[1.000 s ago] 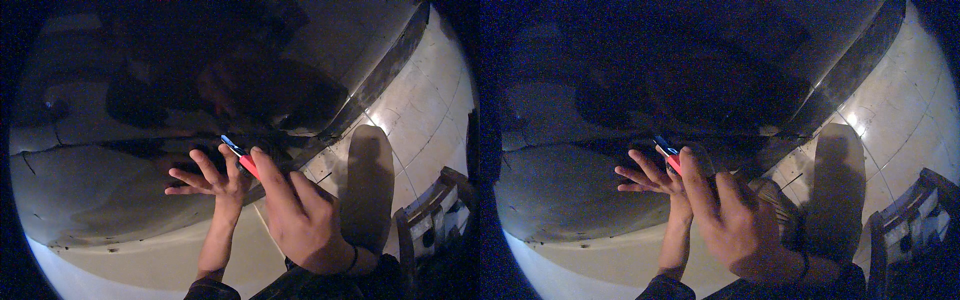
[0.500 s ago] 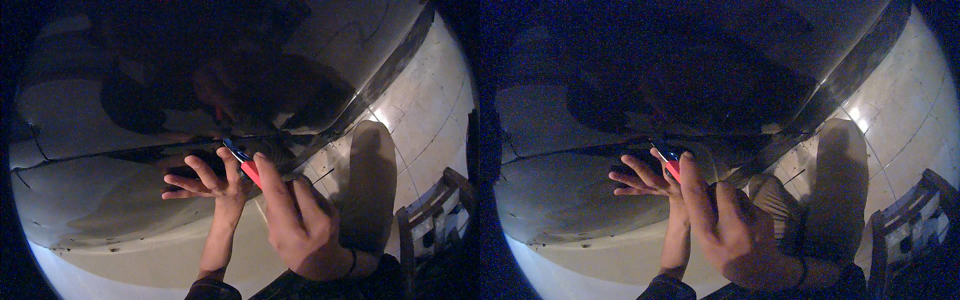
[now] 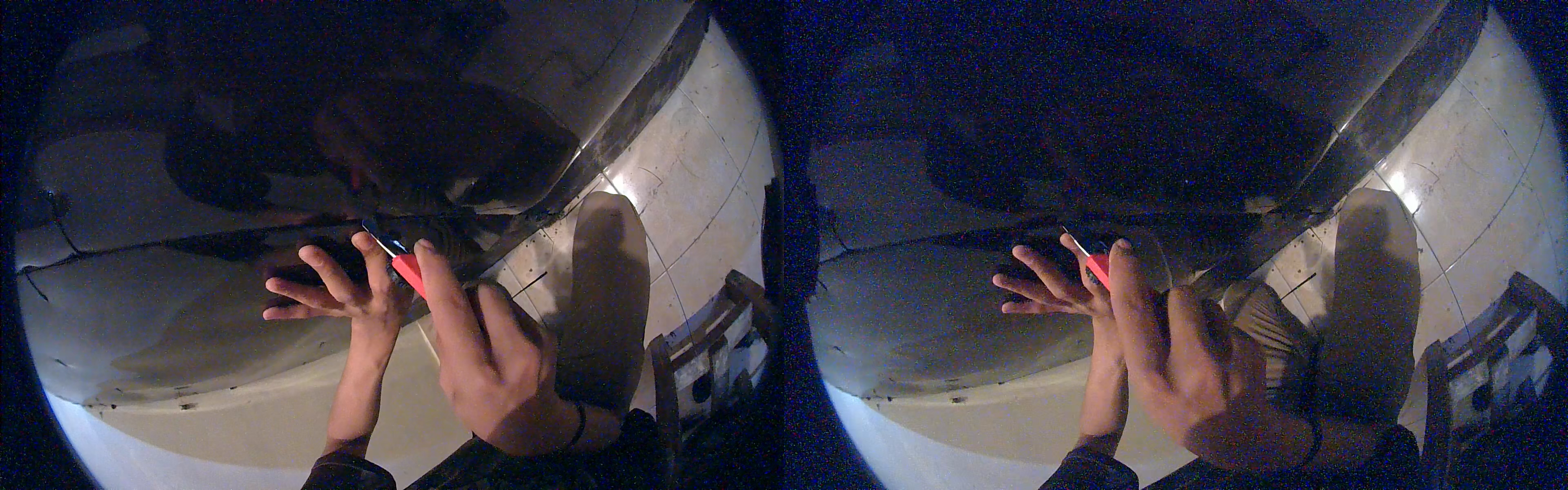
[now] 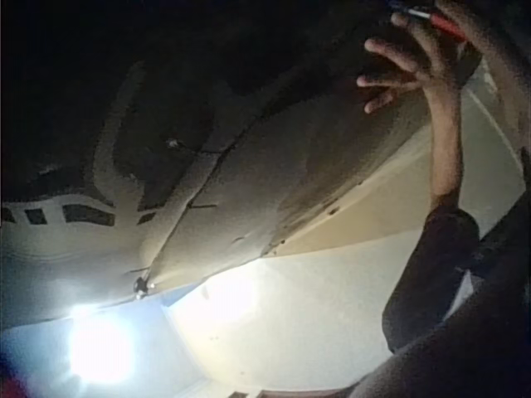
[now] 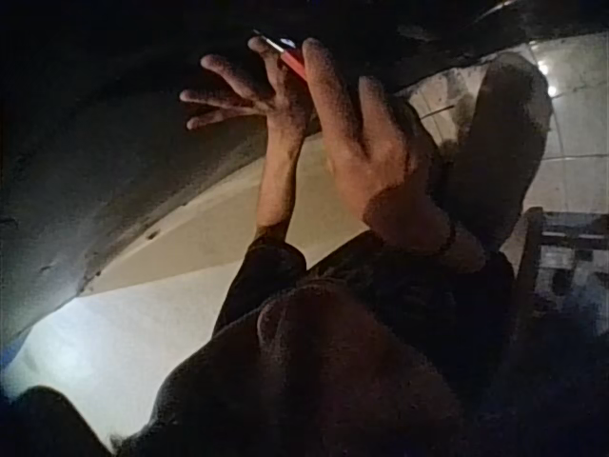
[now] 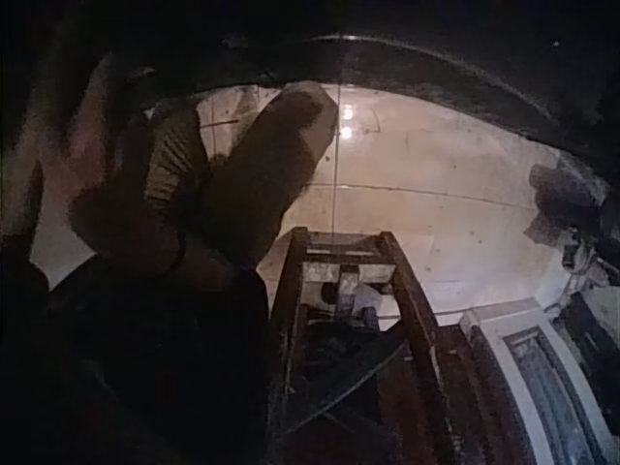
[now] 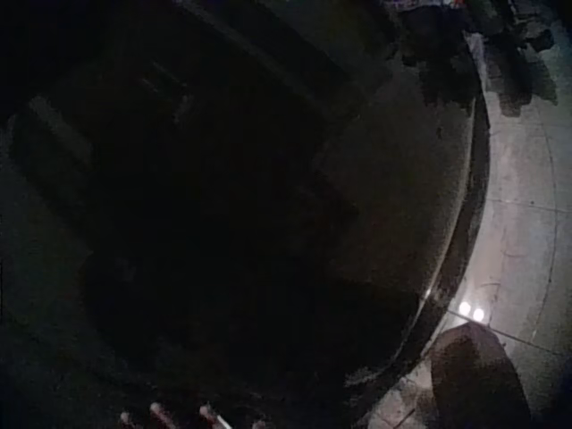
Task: The person trims a sheet of dark film against a glass surface using a utility knife, peeling back the excess material as they work.
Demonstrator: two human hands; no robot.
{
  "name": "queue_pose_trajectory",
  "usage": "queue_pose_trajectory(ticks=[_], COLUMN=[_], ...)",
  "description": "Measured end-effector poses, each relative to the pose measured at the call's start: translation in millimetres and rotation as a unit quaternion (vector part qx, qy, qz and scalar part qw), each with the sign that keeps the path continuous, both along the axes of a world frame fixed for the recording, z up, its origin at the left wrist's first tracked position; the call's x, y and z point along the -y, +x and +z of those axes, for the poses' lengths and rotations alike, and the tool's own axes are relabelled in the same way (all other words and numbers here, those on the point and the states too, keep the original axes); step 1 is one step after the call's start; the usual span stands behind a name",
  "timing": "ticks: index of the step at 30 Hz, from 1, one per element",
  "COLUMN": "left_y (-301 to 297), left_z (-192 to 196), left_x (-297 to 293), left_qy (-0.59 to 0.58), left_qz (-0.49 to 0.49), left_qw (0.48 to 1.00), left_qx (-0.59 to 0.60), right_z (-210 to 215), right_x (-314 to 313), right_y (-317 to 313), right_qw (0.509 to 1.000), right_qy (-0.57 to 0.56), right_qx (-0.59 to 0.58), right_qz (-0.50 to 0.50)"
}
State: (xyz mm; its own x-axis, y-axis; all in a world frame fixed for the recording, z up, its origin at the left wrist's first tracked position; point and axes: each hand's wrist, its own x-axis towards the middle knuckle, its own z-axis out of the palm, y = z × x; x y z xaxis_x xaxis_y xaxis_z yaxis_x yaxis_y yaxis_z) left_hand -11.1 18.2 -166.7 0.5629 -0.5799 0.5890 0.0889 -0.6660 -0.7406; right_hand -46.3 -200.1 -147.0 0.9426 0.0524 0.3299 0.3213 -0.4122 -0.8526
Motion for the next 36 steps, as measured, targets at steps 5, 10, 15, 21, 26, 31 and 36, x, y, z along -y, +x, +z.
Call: queue_pose_trajectory(ticks=[5,10,15,21,26,31,36], left_y=[1,2,1,4,3,1,5], left_z=[0,0,-2,-1,-1,0,-2], left_x=[-4,5,6,4,2,5,2], left_qy=[0.007,-0.018,-0.028,-0.01,-0.009,-0.006,-0.005], left_qz=[0.001,-0.007,-0.009,-0.014,-0.012,-0.007,-0.016], left_qw=[1.0,1.0,1.0,1.0,1.0,1.0,1.0], left_qx=[0.004,-0.005,-0.003,0.005,0.004,0.0,0.011], right_z=[5,6,3,3,2,2,0], right_x=[4,4,3,0,0,0,-1], right_y=[-1,-1,-1,-4,-5,-7,-4], right_qw=[0.999,0.999,0.999,0.998,0.998,0.997,0.998], right_qy=[-0.028,-0.03,-0.006,0.007,0.018,0.004,-0.002], right_qx=[-0.013,-0.019,-0.032,-0.054,-0.056,-0.07,-0.063], right_qz=[0.014,0.012,0.018,0.014,0.024,0.029,0.024])
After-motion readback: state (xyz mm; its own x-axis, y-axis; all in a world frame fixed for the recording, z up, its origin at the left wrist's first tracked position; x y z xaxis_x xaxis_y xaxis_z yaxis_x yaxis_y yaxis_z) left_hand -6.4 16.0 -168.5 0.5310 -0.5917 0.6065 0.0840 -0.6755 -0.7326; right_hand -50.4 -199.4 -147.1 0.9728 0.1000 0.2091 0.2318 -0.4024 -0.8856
